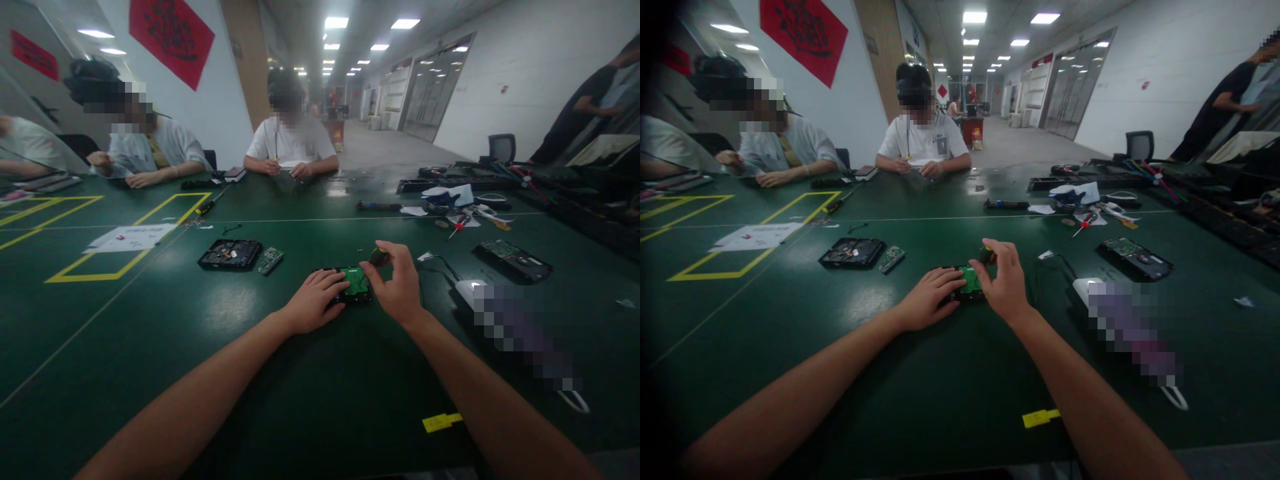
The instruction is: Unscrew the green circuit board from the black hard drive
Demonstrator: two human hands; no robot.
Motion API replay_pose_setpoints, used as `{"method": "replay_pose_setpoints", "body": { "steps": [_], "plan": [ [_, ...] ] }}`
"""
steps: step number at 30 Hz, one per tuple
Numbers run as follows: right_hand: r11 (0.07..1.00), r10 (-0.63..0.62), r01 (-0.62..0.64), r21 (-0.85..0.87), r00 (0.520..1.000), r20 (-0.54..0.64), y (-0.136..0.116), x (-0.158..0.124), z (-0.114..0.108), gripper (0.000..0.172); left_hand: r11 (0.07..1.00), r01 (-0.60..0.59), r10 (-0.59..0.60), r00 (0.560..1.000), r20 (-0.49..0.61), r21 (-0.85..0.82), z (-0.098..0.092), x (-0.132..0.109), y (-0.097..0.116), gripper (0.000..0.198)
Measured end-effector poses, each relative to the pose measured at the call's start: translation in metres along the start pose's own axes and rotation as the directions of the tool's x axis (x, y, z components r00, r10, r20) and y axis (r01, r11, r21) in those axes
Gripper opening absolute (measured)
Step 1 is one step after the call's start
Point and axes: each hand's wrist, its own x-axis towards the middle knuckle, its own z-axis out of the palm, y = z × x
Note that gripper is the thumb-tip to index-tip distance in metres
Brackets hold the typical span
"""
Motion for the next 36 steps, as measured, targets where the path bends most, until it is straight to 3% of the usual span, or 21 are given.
{"method": "replay_pose_setpoints", "body": {
  "steps": [10, 16, 23, 31, 36],
  "plan": [
    [1.0, -0.024, 0.023, 0.011, 0.999, 0.024, -0.0027, 0.001, -0.001, 0.051, 1.0, 0.008, -0.008, 1.0, -0.001, -0.01, -0.0028, 0.0002, 0.0017, 0.054],
    [0.994, -0.007, -0.006, 0.113, 0.993, 0.115, -0.0038, -0.0007, -0.0012, 0.056, 1.0, 0.01, -0.01, 1.0, 0.0, -0.014, -0.0023, 0.0001, 0.001, 0.054],
    [0.999, -0.032, 0.032, 0.0, 0.999, 0.024, -0.0068, 0.0033, -0.0045, 0.046, 1.0, 0.012, -0.012, 1.0, 0.008, -0.005, -0.0029, -0.0001, 0.0014, 0.054],
    [0.988, 0.035, -0.052, 0.142, 0.993, 0.116, 0.0001, -0.0058, 0.002, 0.057, 1.0, 0.01, -0.01, 1.0, 0.004, 0.006, -0.0043, 0.0002, 0.0025, 0.053],
    [1.0, -0.006, 0.006, 0.013, 0.999, 0.041, -0.0019, -0.0014, -0.0011, 0.052, 1.0, 0.01, -0.01, 1.0, 0.009, 0.003, -0.0041, 0.0006, 0.0014, 0.053]
  ]
}}
